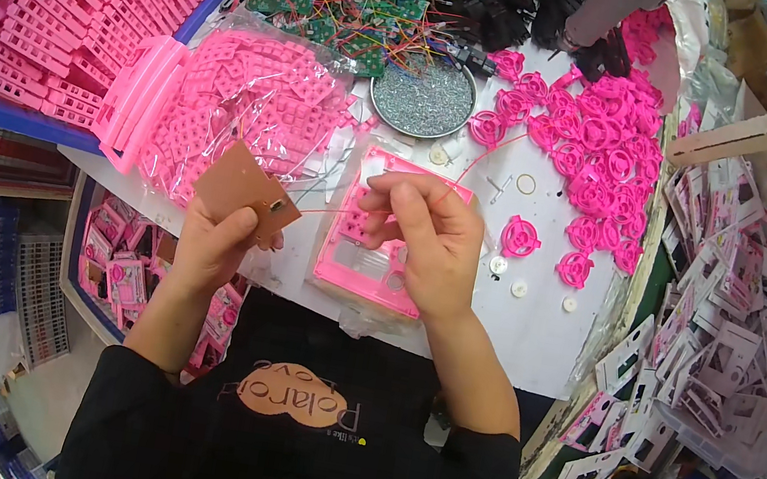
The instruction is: Assembling pink electronic toy banks, including installing circuit boards and using a hot glue gun.
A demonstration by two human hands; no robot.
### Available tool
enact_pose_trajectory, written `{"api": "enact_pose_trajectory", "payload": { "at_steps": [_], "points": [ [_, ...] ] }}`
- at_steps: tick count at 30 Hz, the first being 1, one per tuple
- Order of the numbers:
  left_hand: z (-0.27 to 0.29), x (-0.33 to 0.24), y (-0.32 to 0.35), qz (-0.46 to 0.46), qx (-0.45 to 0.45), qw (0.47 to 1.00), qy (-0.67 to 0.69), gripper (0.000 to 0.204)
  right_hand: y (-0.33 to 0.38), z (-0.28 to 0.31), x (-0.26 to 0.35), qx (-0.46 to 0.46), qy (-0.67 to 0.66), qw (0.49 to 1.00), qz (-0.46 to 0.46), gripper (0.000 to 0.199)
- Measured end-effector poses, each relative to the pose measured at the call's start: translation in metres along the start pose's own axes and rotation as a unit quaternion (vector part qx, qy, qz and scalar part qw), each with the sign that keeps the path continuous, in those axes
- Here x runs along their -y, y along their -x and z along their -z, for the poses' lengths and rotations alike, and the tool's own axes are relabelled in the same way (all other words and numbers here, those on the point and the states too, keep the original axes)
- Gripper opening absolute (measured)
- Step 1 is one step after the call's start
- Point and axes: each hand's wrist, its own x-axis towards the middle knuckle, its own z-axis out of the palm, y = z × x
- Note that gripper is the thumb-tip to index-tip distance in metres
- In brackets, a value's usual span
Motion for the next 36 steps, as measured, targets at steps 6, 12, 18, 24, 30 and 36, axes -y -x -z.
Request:
{"api": "enact_pose_trajectory", "payload": {
  "at_steps": [6,12,18,24,30,36],
  "points": [
    [0.001,0.008,0.002,-0.004,0.004,1.0,-0.001,0.043,-0.011,-0.005,0.004,-0.072,0.057,0.995,-0.043,0.027],
    [0.002,0.009,0.002,-0.026,0.046,0.999,-0.001,0.024,-0.012,0.006,-0.005,-0.026,-0.035,0.986,-0.16,0.02],
    [0.004,0.013,0.006,-0.033,0.038,0.998,-0.029,0.025,-0.014,0.013,-0.002,0.021,0.293,0.924,0.243,0.014],
    [0.007,0.015,0.007,-0.048,0.064,0.997,-0.019,0.024,-0.022,0.014,0.006,0.098,0.277,0.945,0.145,0.011],
    [0.001,0.018,0.006,-0.083,0.008,0.996,-0.03,0.032,0.007,0.003,-0.007,-0.007,0.232,0.965,0.12,0.011],
    [-0.029,0.002,0.006,-0.015,0.104,0.994,0.027,0.045,-0.01,-0.004,0.004,0.096,0.134,0.962,-0.216,0.019]
  ]
}}
